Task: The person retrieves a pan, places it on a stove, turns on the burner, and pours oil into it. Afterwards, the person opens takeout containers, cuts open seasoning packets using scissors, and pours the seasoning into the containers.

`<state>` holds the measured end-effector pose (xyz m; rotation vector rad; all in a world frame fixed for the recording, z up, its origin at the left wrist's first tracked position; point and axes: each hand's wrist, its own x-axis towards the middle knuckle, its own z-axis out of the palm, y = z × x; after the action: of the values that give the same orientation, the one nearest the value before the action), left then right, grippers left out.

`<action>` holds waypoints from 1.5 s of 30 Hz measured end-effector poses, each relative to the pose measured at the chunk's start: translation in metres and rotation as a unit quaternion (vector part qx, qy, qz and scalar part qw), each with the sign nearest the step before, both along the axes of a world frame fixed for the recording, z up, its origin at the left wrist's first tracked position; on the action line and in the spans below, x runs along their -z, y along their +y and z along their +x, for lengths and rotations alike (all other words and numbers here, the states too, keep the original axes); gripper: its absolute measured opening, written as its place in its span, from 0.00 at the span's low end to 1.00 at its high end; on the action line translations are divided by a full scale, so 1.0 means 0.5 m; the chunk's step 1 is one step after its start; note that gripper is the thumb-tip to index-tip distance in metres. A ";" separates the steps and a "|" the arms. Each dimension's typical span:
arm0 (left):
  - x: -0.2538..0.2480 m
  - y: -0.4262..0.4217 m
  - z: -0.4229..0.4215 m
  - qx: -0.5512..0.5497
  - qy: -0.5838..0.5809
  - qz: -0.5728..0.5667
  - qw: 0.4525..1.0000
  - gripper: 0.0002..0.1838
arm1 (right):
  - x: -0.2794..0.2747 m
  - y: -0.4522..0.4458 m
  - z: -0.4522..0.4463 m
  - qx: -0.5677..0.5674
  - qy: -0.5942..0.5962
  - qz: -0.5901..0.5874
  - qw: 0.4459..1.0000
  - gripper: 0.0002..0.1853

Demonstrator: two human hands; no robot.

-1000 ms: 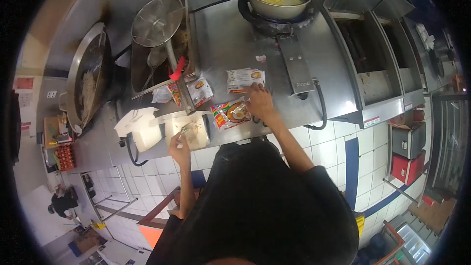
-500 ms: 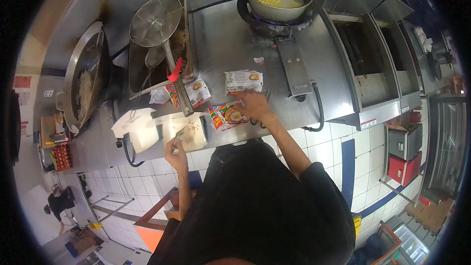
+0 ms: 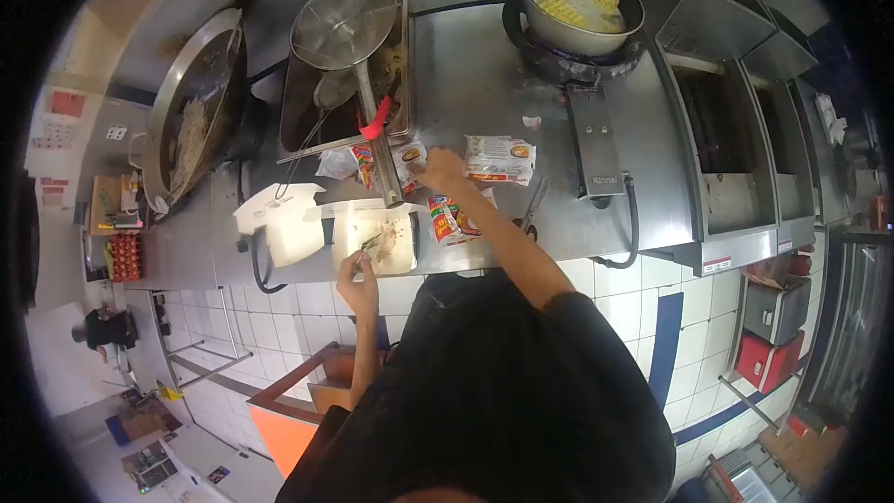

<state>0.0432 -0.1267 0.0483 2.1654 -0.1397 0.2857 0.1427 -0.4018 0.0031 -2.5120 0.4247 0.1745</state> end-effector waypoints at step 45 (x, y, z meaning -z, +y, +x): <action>-0.065 -0.009 0.065 0.089 -0.043 0.059 0.993 0.09 | -0.038 -0.042 -0.171 -0.006 -0.121 0.108 0.987 0.15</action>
<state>0.0758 -0.1310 0.0810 2.2406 -0.4051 0.2739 0.0570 -0.4226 0.0220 -2.2862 0.2752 -0.0774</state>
